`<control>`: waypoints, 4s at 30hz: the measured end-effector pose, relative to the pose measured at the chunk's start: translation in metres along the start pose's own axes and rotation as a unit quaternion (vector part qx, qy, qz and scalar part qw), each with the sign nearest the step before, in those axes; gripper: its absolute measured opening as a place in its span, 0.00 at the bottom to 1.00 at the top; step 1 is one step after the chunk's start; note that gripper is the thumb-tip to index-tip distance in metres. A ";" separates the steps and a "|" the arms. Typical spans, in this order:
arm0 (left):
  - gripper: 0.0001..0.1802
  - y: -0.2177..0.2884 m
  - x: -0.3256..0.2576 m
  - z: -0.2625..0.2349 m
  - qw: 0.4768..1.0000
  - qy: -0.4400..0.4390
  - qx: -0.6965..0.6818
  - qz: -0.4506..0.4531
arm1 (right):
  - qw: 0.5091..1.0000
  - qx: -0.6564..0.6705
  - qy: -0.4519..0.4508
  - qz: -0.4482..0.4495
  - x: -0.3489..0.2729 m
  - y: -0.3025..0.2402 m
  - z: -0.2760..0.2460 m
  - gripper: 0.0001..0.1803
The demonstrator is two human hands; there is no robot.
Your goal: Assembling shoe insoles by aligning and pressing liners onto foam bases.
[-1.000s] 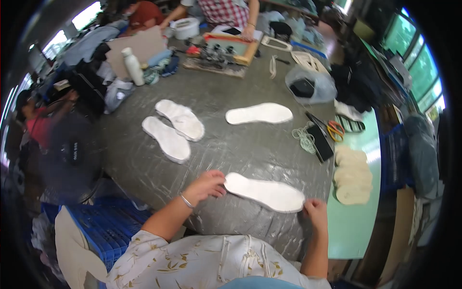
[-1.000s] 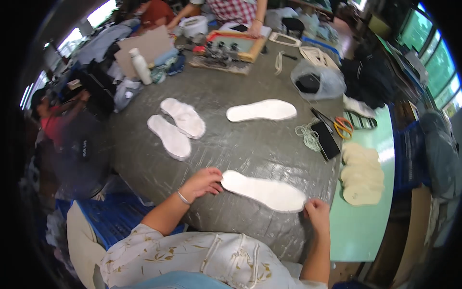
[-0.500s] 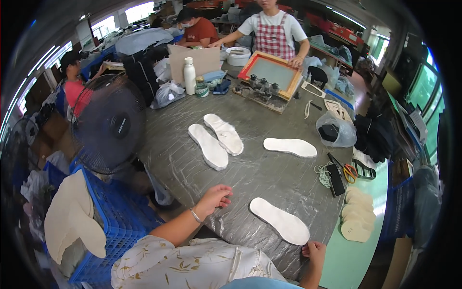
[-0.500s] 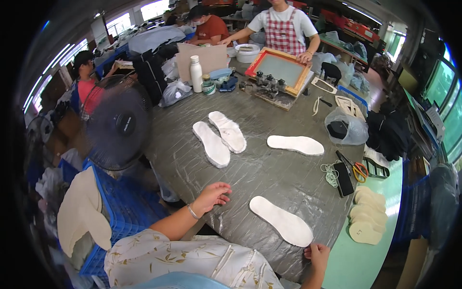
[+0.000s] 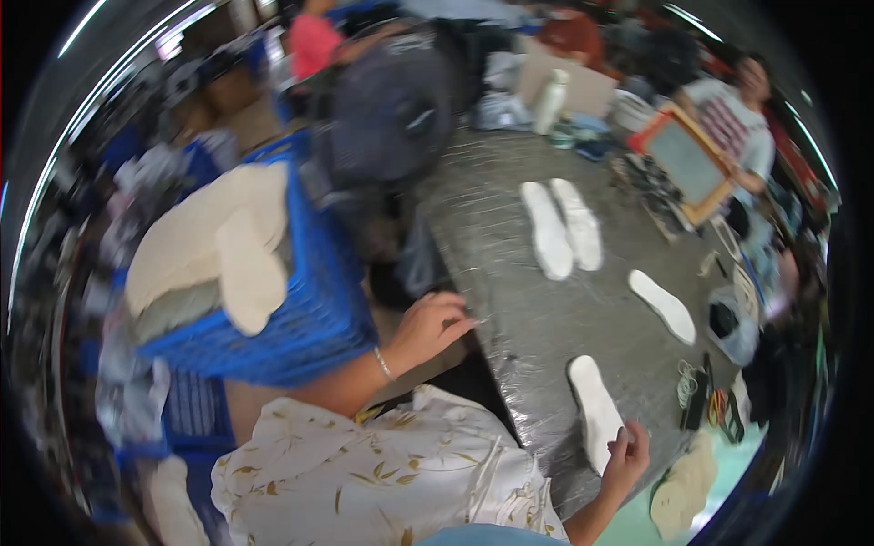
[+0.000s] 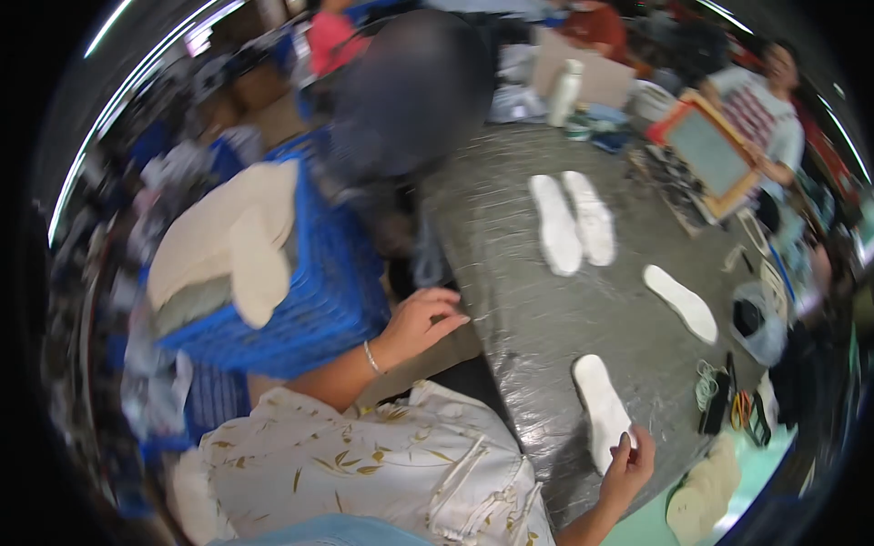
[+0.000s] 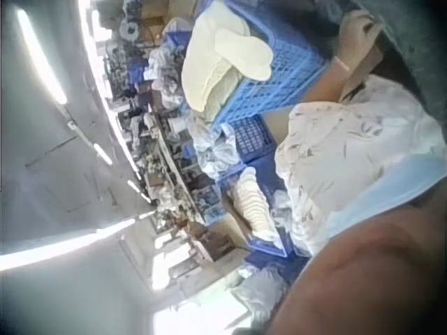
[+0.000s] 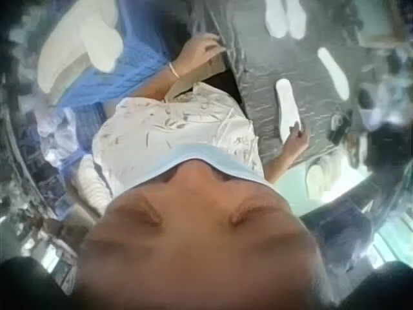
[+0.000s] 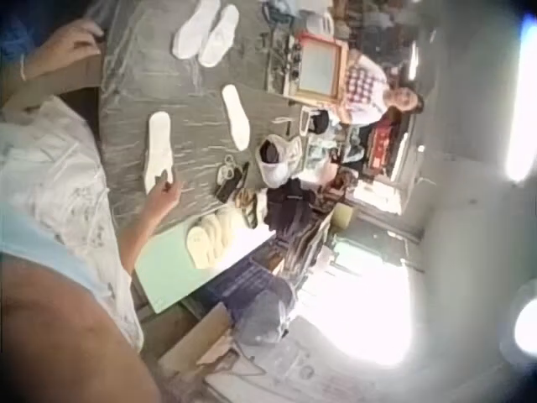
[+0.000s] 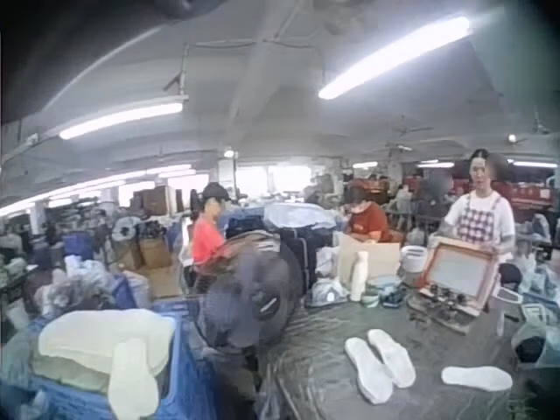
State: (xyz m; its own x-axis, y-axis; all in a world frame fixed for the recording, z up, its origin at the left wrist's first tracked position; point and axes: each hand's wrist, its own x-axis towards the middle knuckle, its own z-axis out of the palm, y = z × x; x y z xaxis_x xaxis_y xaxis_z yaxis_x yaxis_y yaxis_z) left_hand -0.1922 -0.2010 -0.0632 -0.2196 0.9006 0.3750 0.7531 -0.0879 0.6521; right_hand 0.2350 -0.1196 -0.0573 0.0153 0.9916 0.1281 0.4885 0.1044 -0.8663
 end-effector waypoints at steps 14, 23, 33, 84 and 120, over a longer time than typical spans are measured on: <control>0.21 -0.077 -0.162 -0.214 0.899 0.178 0.336 -0.215 | 0.960 -0.013 -0.266 -0.091 0.011 -0.063 0.094 0.17; 0.16 -0.090 -0.088 -0.249 0.860 0.371 -0.085 -0.339 | 0.950 -0.013 -0.292 -0.108 0.007 -0.079 0.113 0.16; 0.11 -0.088 -0.090 -0.236 0.928 0.213 0.154 -0.265 | 0.651 0.025 -0.459 -0.604 -0.053 -0.240 0.305 0.23; 0.09 0.011 0.059 -0.341 0.950 0.252 0.033 0.181 | 0.778 0.287 -0.250 -0.500 -0.030 -0.327 0.307 0.15; 0.10 0.075 0.100 0.166 0.729 -0.340 -0.539 -0.252 | 0.955 0.129 0.202 0.172 -0.053 0.004 -0.086 0.09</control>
State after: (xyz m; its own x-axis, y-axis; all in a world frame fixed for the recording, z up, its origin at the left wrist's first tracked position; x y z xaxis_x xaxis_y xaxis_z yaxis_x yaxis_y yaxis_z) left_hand -0.0551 -0.0474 -0.0862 0.3334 0.9049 -0.2645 -0.3218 0.3730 0.8702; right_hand 0.3114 -0.1779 -0.0256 0.4974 0.8658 -0.0551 0.1636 -0.1560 -0.9741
